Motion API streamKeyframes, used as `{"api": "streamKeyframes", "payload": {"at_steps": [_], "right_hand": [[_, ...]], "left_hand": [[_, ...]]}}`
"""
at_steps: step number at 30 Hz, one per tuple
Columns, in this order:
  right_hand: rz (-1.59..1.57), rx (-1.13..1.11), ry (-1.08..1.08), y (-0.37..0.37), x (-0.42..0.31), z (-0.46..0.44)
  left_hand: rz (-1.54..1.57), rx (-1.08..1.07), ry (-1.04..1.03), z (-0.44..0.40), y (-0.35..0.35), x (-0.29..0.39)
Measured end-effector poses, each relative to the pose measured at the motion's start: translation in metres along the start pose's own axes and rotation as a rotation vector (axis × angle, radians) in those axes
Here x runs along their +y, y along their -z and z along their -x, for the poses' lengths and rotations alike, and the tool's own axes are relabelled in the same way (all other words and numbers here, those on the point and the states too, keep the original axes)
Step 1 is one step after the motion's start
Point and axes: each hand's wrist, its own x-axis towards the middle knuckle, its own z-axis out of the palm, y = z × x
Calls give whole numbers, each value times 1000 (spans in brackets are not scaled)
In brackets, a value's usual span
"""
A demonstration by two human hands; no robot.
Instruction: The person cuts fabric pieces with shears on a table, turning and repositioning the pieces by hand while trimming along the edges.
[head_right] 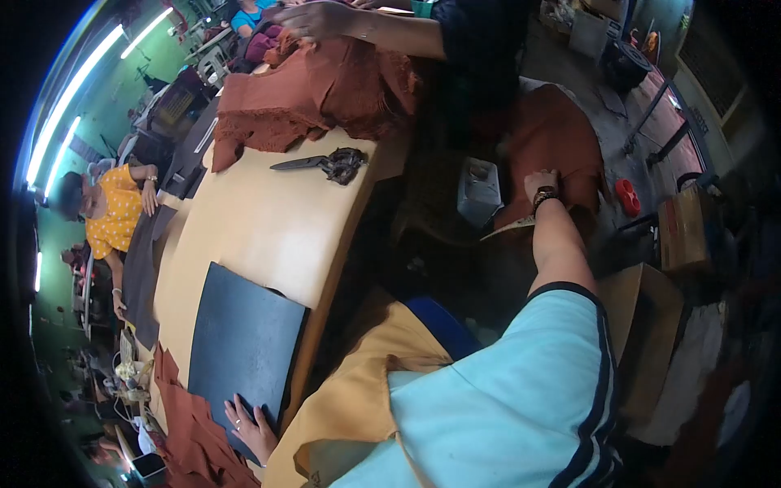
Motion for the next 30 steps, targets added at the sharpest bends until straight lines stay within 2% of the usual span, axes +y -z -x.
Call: {"api": "streamKeyframes", "payload": {"at_steps": [2, 4, 6, 9, 12, 17, 24, 27, 30], "right_hand": [[34, 74, 9, -11, 10, 8], [12, 45, -5, -6, 6, 2], [-63, -106, -64, 5, 7, -8], [66, 1, 6, 22, 13, 18], [66, -10, 34, 10, 18, 7], [-254, 46, -20, 16, 24, 5], [-291, 512, -11, 24, 40, 15], [-573, 365, -175, 44, 38, 9], [-1662, 590, -335, 64, 18, -2]], "left_hand": [[4, -2, -2, -1, -2, 1], [-2, 4, -5, 0, -2, -2], [6, 6, 0, 2, 0, -1], [8, -4, -4, 1, 1, 0], [2, -4, -9, 2, -1, -2], [10, 1, -14, 2, 2, 2], [17, 16, -18, 1, -2, -2], [32, 18, -18, 3, -1, -1], [54, 26, -31, 1, -1, -2]]}}
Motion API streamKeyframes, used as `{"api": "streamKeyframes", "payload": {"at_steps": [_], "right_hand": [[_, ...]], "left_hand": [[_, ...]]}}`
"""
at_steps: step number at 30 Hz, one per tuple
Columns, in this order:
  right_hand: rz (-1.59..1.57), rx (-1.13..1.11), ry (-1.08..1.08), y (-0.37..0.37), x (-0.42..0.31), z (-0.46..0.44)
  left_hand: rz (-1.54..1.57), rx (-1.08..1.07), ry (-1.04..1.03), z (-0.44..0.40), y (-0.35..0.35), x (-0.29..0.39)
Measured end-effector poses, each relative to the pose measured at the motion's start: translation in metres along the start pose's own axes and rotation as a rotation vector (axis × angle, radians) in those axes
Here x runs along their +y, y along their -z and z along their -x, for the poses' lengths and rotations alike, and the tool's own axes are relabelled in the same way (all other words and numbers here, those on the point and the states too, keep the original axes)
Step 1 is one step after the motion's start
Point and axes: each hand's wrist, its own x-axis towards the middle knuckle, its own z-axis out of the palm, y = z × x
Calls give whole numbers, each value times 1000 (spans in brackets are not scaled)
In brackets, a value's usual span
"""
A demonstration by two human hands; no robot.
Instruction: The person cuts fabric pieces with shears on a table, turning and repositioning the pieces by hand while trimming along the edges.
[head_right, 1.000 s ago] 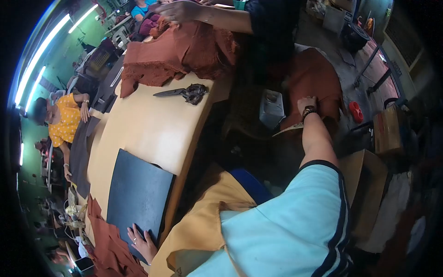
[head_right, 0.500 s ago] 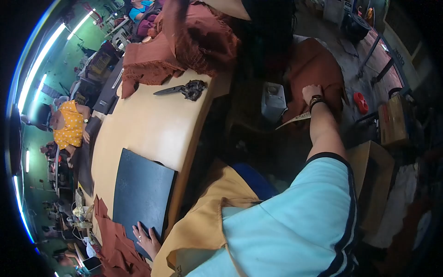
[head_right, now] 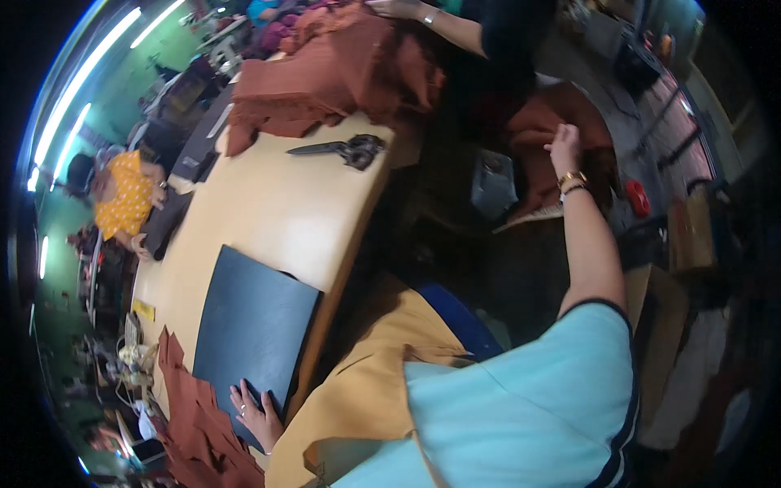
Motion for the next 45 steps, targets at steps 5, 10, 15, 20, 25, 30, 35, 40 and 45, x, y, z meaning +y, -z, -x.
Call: {"api": "streamKeyframes", "payload": {"at_steps": [5, 10, 15, 20, 25, 30, 35, 40, 45], "right_hand": [[-994, 87, -64, -85, -88, 27], [-1417, -429, -340, -219, -217, 162], [-1144, -1862, -447, -269, -264, 381], [-759, -2160, -669, -235, -247, 463], [-555, -2225, -750, -212, -210, 444], [-458, -2215, -662, -195, -194, 419], [-437, -2130, -636, -189, -188, 410], [-664, -1896, -728, -191, -190, 378], [-874, -1666, -769, -192, -211, 338]], "left_hand": [[39, 35, -9, 0, 3, -1], [35, 75, -9, 1, 5, -3], [178, 83, 1, 4, 8, -10], [679, 368, 29, 14, 0, -38], [694, 451, -8, -1, 11, -59], [314, 319, -136, -53, 30, -53], [265, 110, -225, -114, 29, -40], [14, 74, -215, -115, -5, -32], [-143, 149, -31, -81, 6, -23]]}}
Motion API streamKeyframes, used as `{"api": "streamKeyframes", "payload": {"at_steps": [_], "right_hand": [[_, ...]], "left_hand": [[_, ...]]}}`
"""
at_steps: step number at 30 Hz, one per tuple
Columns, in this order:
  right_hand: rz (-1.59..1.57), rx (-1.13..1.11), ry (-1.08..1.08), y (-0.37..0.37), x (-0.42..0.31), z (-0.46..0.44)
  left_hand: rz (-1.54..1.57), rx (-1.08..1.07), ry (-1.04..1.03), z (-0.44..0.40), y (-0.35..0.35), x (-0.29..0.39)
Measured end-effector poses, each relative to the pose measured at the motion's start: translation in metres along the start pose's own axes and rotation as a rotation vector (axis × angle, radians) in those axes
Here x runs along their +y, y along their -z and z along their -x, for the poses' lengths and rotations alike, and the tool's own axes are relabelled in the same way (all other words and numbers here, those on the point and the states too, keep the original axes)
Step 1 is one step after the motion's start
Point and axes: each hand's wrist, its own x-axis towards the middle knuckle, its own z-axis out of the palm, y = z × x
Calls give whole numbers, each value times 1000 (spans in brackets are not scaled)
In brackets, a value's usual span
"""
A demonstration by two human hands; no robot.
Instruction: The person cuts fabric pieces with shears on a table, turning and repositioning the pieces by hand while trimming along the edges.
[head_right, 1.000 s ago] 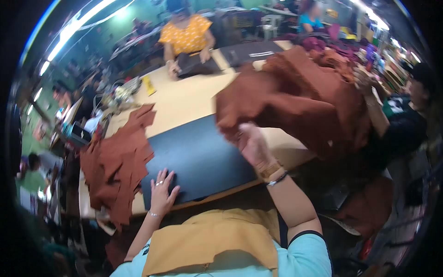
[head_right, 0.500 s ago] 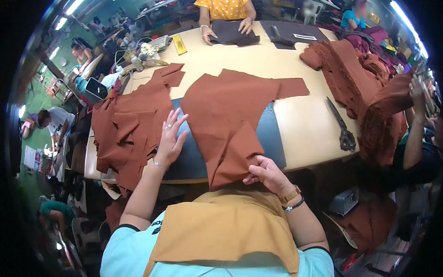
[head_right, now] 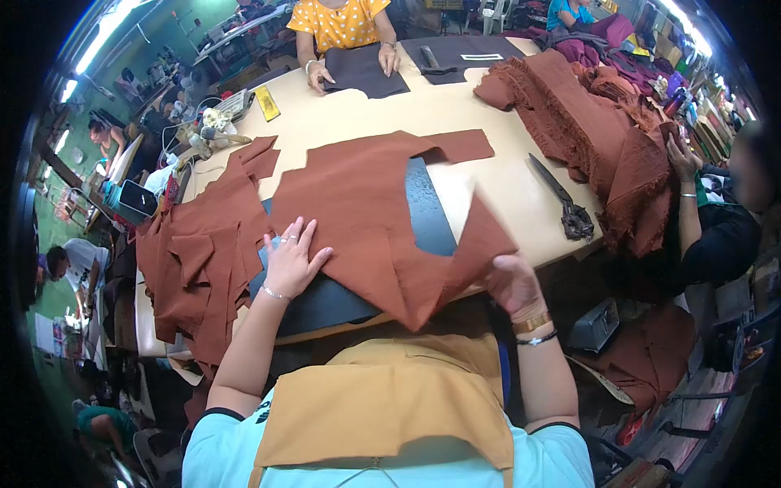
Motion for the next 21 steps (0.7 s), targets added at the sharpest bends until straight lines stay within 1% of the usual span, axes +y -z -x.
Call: {"api": "streamKeyframes", "payload": {"at_steps": [1, 2, 3, 4, 6, 7, 8, 11, 12, 15, 16, 19, 21], "right_hand": [[-14, -8, 13, 18, -7, -3], [-12, -135, -3, 46, -14, -11], [35, -102, 48, 49, -17, -14], [74, -77, 66, 54, -21, -18], [133, -61, 100, 62, -28, -25], [99, -73, 85, 73, -29, -29], [118, -88, 111, 82, -31, -33], [84, -73, 135, 96, -32, -34], [73, -48, 134, 98, -33, -33], [97, -44, 134, 89, -38, -29], [129, -58, 134, 83, -43, -31], [223, -40, 143, 83, -67, -49], [266, -16, 144, 75, -89, -60]], "left_hand": [[-32, -35, 25, 7, 7, 2], [-66, -70, 49, 15, 19, 4], [-103, -106, 70, 22, 32, 7], [-134, -69, 58, 30, 44, 9], [84, -309, 79, 27, 68, 4], [194, -431, 93, 24, 78, 3], [254, -448, 147, 21, 84, 7], [334, -147, -97, 5, 50, -8], [389, -226, -79, -2, 40, -9], [27, -263, -70, 0, 13, 18], [84, -377, -35, -4, 8, 21], [-5, -370, -19, -17, 10, 12], [-46, -370, 20, -26, 12, -10]]}}
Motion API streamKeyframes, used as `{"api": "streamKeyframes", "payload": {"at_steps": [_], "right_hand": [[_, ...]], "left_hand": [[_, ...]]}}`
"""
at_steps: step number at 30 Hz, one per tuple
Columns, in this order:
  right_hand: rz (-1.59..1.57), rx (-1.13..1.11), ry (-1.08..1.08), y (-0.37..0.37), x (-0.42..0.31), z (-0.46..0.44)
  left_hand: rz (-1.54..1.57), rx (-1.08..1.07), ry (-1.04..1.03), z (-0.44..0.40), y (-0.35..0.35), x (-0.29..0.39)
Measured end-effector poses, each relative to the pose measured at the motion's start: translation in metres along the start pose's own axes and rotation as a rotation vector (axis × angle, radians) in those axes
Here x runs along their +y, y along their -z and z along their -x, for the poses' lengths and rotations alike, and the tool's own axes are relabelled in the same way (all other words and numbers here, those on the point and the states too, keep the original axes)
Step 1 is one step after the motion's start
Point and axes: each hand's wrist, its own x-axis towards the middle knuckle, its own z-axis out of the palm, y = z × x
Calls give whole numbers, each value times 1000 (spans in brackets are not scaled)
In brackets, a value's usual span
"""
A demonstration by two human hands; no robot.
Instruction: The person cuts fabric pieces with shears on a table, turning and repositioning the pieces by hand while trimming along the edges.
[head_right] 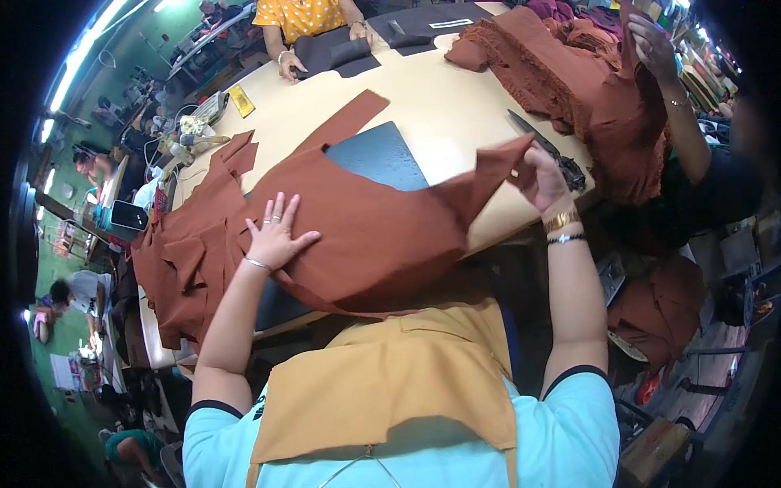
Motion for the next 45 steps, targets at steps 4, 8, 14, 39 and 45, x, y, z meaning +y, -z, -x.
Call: {"api": "streamKeyframes", "payload": {"at_steps": [4, 8, 14, 39, 45], "right_hand": [[-154, 265, 209, 37, -23, -43], [746, 512, 267, 88, -16, -36], [1674, 465, 443, 54, 21, 17], [1970, 591, 285, 65, 60, 16], [2050, 615, 435, 77, 63, 17]], "left_hand": [[-116, -49, 99, -9, 7, -61], [-255, -62, 211, 7, 20, -108], [-75, 15, 155, 38, 14, -60], [-86, 108, -284, 28, -17, -81], [-86, 135, -202, 31, -15, -62]]}}
